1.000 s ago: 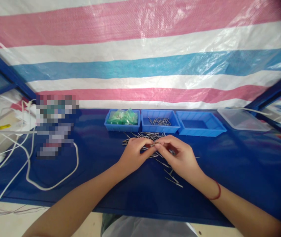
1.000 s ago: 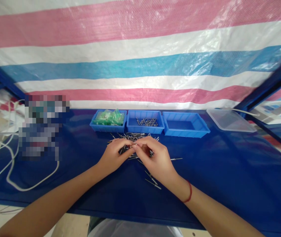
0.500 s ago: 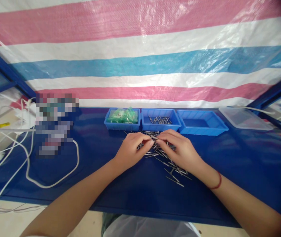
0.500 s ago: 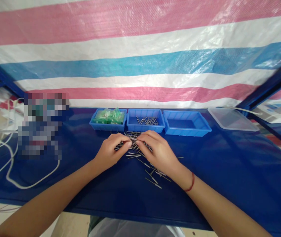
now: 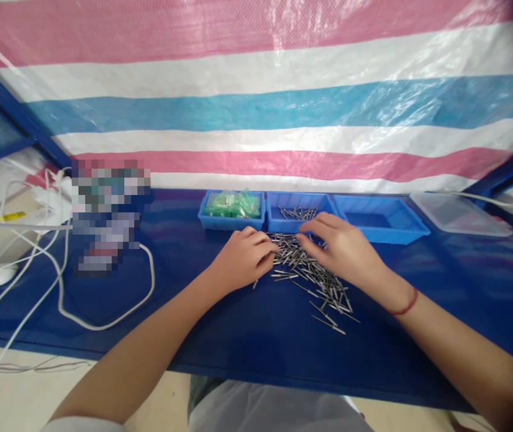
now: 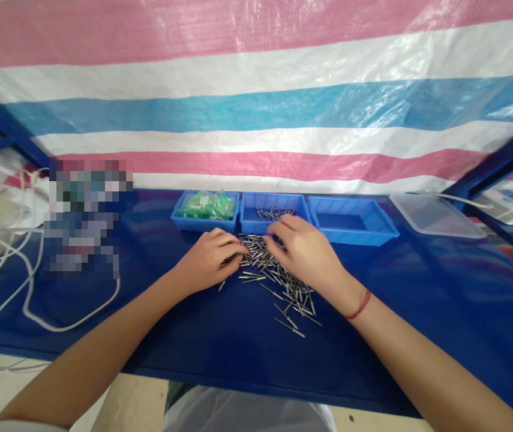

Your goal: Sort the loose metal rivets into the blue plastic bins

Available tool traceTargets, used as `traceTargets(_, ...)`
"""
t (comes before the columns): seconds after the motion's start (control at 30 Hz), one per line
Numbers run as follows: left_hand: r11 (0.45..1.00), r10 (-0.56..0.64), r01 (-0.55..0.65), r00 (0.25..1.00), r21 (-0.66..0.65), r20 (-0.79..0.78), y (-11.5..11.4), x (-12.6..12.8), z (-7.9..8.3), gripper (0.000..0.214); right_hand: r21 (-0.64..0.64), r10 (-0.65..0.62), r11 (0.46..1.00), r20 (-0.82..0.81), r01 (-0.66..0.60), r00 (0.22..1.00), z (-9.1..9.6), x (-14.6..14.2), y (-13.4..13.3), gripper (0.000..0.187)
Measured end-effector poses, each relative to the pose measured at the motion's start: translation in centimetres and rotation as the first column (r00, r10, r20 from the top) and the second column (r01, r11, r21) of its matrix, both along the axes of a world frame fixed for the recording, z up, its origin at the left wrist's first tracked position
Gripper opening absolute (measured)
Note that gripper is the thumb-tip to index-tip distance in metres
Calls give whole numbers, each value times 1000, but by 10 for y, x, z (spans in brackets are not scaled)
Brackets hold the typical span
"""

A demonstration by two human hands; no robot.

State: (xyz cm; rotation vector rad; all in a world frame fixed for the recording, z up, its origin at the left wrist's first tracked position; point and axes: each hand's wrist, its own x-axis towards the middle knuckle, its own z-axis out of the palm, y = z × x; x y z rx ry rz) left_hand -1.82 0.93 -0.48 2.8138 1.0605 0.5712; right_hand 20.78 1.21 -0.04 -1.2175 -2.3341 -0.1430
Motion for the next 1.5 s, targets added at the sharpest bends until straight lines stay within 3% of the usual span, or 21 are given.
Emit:
traceTargets(0.1, 1000, 1, -2, 999, -16, -41, 0, 0, -4, 22, -178, 145, 975, 47, -134, 988, -2, -6, -16, 11)
traceTargets(0.2, 1000, -3, 3, 1000, -11, -25, -1, 1, -4, 22, -274, 156, 954, 100, -123, 983, -5, -8, -25, 11)
traceTargets(0.47, 997, -68, 70, 996, -30, 49, -5, 6, -3, 23, -266, 183, 953, 118, -146, 976, -7, -5, -28, 13)
traceTargets(0.57, 995, -70, 77, 994, -67, 89, -7, 8, -1, 25, -314, 226, 928, 36, -203, 974, -4, 0, -27, 13)
traceTargets(0.7, 980, -82, 121, 969, -159, 235, -10, 11, 2, 32, -329, 205, 904, -227, -273, 952, 3, 3, -27, 10)
traceTargets(0.77, 966, -74, 151, 941, -212, 330, -11, 14, 1, 26, -305, 184, 905, -349, -297, 919, 4, 1, -29, 10)
traceTargets(0.87, 948, 9, 135, 894, -290, 448, -14, 18, -1, 17, -269, 171, 909, -454, -317, 875, 3, -6, -34, 12)
traceTargets(1.03, 911, 150, 89, 837, -402, 526, -17, 20, -3, 23, -242, 150, 921, -506, -306, 849, -4, -15, -39, 12)
traceTargets(1.2, 919, 149, 93, 817, -383, 557, -17, 21, -3, 21, -281, 96, 916, -536, -285, 838, -7, -15, -39, 14)
traceTargets(1.43, 948, 86, 114, 806, -297, 585, -17, 22, -4, 17, -456, -4, 816, -617, -354, 787, -13, -17, -38, 21)
traceTargets(1.5, 955, 69, 120, 800, -272, 596, -17, 22, -4, 16, -466, -41, 809, -653, -359, 756, -14, -17, -36, 21)
